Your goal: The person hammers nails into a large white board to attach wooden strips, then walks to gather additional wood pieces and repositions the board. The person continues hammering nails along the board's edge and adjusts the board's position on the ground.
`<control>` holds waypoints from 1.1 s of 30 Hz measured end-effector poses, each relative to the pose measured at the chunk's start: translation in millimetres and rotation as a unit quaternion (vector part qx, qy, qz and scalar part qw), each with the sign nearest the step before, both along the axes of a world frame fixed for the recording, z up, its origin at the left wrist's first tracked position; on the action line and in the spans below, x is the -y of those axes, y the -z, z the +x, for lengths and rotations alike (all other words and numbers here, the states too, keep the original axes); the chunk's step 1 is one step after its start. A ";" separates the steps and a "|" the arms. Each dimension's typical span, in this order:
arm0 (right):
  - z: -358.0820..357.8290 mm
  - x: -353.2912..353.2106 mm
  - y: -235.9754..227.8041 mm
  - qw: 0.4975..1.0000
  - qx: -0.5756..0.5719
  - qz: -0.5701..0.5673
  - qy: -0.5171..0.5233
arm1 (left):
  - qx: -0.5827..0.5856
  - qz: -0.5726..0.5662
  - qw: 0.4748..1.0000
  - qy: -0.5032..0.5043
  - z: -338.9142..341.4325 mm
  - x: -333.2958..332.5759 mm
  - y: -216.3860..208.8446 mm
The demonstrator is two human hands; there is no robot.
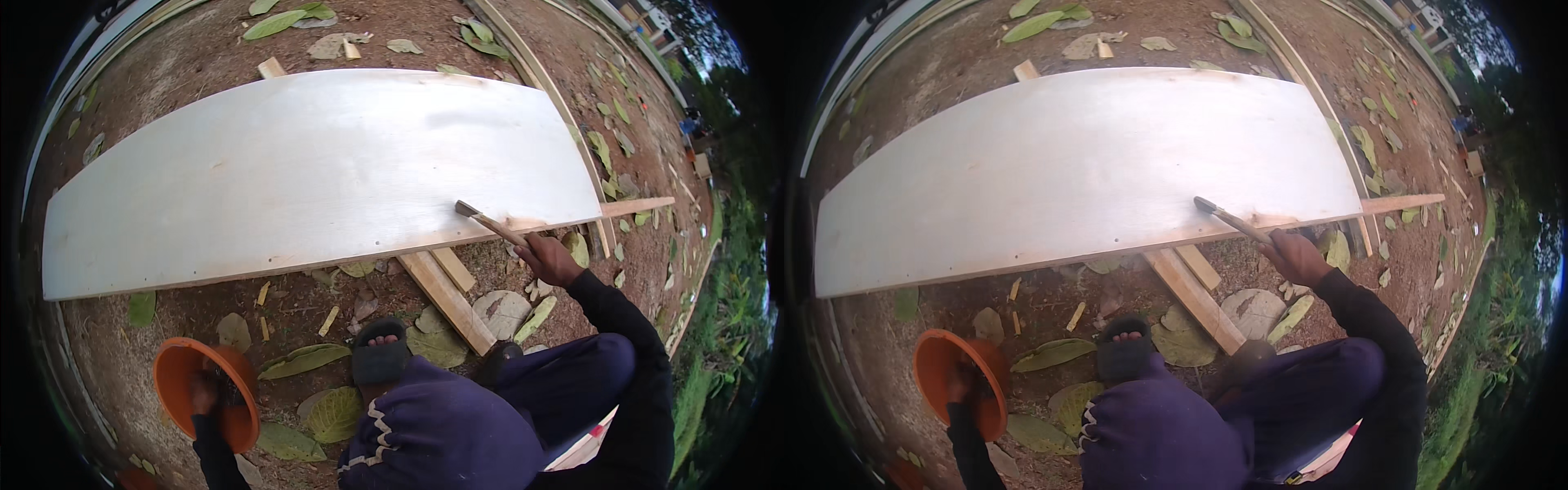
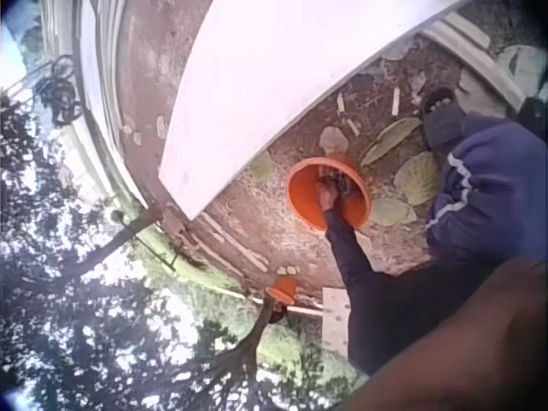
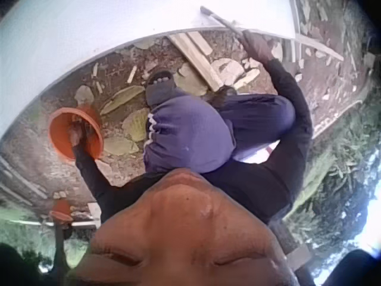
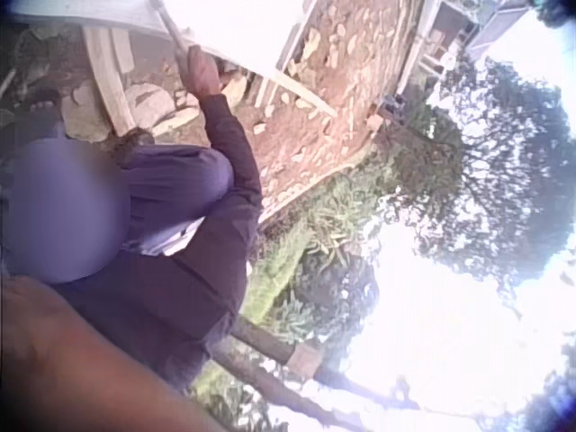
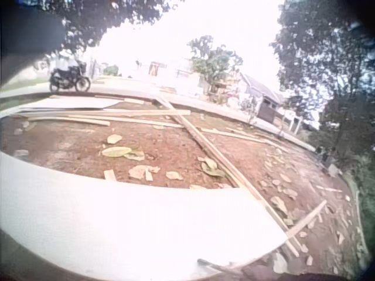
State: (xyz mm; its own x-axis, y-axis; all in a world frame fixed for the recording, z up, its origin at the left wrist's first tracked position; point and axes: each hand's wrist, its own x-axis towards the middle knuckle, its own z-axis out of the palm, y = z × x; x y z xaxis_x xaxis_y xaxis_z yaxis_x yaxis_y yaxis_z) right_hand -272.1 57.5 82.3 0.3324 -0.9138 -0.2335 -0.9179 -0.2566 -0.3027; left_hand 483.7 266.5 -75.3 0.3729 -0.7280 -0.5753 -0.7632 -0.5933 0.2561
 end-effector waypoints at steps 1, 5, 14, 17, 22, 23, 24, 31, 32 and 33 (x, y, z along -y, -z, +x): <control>-1.6 -0.4 0.6 1.000 0.000 -0.006 -0.015 | 0.030 0.010 0.999 0.042 1.9 -1.6 -1.5; -4.6 -4.5 2.7 0.999 -0.011 0.027 0.021 | 0.134 -0.023 0.991 0.015 16.1 -23.3 -16.6; -7.4 -14.8 18.3 0.997 0.054 0.017 0.049 | -0.004 -0.083 0.995 0.048 26.2 -24.9 -44.3; -6.1 -21.5 24.3 0.993 0.052 0.051 0.088 | -0.060 -0.088 0.993 0.049 23.2 -23.9 -54.3; -0.9 -36.1 34.1 0.988 0.074 0.070 0.118 | 0.075 -0.149 0.983 0.076 21.5 -39.7 -56.0; 0.2 -40.0 36.3 0.984 0.077 0.081 0.138 | 0.040 -0.145 0.987 0.056 22.1 -42.7 -55.0; 1.6 -43.5 38.9 0.978 0.089 0.104 0.157 | 0.003 -0.141 0.989 0.038 22.9 -44.5 -53.1; 1.6 -63.4 47.0 0.973 0.127 0.084 0.175 | -0.214 -0.153 0.944 -0.198 22.8 -43.3 -39.5; 1.2 -64.6 46.4 0.969 0.142 0.094 0.179 | -0.218 -0.144 0.944 -0.204 23.9 -40.9 -38.7; 1.7 -65.3 46.1 0.972 0.127 0.090 0.178 | -0.219 -0.135 0.943 -0.212 24.8 -40.6 -38.9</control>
State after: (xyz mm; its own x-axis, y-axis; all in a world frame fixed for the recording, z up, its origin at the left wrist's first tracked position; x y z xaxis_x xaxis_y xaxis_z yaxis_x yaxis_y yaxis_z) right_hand -270.4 122.8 36.2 0.0716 -0.9334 -0.3517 -0.8284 0.1407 -0.5422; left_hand 508.5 307.1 -36.3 0.4332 -0.7086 -0.5570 -0.2577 -0.6896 0.6768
